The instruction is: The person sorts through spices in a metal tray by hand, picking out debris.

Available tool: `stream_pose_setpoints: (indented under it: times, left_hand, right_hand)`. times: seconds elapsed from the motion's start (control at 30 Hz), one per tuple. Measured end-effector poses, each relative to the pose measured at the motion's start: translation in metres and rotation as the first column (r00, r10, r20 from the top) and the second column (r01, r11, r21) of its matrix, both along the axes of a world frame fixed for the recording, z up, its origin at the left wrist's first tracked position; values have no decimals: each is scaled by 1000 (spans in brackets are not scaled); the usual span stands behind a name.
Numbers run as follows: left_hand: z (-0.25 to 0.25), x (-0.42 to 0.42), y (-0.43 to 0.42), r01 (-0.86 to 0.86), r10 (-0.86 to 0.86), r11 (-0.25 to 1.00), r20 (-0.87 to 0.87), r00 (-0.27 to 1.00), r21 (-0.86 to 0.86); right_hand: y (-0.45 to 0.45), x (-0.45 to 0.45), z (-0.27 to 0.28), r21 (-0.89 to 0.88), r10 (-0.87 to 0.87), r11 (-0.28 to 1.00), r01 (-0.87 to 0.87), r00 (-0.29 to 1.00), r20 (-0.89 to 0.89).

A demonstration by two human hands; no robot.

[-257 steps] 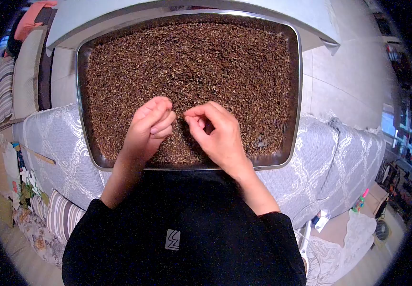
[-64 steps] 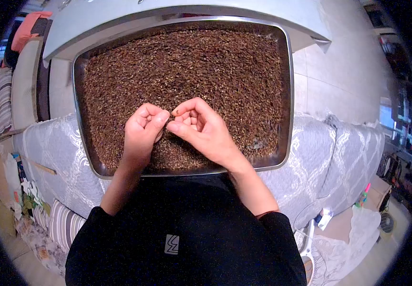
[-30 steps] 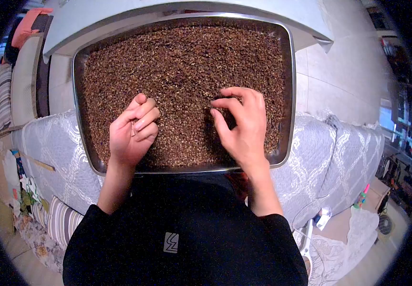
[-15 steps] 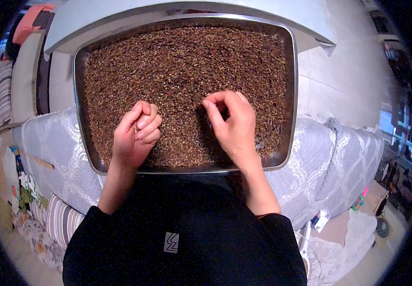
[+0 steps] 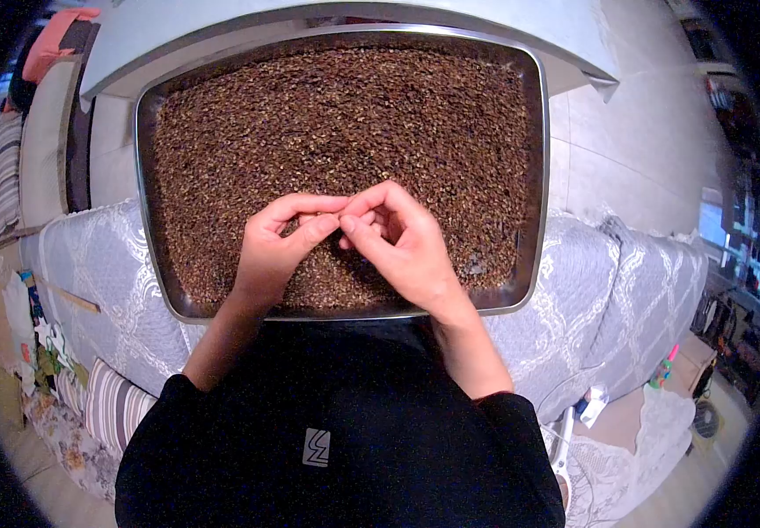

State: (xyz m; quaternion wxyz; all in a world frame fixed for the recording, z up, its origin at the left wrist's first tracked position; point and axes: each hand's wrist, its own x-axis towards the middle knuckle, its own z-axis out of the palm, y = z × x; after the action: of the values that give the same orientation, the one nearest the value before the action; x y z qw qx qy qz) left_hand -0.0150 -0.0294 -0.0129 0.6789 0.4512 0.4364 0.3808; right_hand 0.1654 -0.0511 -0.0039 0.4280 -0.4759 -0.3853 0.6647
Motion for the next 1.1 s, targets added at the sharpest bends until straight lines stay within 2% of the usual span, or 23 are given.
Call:
stream_pose_setpoints:
  times: [0.13, 0.23, 0.33, 0.43, 0.47, 0.57, 0.67, 0.77, 0.87, 1.03, 1.1]
  left_hand:
    - [-6, -6, -1, 4, -3, 998, -9, 1000, 68]
    - [-8, -12, -2, 76, -70, 996, -129, 989, 42]
    - [-13, -7, -6, 28, -25, 996, -43, 999, 80]
    - [-10, -29, 0, 75, 35, 941, 315, 949, -330]
    - [-12, -31, 1, 38, 73, 951, 344, 936, -307]
    - [-14, -43, 10, 9, 195, 938, 552, 811, -345]
    - [-15, -48, 14, 18, 210, 942, 629, 748, -336]
    - [-13, -46, 13, 39, 217, 935, 653, 726, -354]
    - [-11, -40, 9, 54, 205, 927, 622, 756, -371]
    - [-9, -39, 3, 58, 208, 915, 589, 780, -400]
    - [-10, -39, 3, 54, 218, 912, 593, 775, -406]
  right_hand:
    - [-1, -2, -3, -124, -24, 992, 7, 990, -141]
    - [-4, -3, -5, -167, -40, 986, 6, 979, -202]
    - [-12, -5, -2, -104, -8, 995, -6, 991, -133]
    - [-22, 6, -10, 17, 42, 999, -45, 993, 112]
    - [-24, 10, -6, -36, 33, 999, -25, 970, 241]
    - [-22, 17, 4, 70, 1, 996, -53, 802, 597]
    - [-14, 24, 4, 281, -108, 937, -209, 592, 798]
    - [-1, 21, -8, 473, -335, 847, -244, 446, 830]
    - [10, 11, -8, 465, -345, 822, -330, 362, 866]
    - [12, 6, -16, 416, -312, 806, -420, 295, 903]
    - [11, 9, -17, 443, -310, 813, -377, 365, 878]
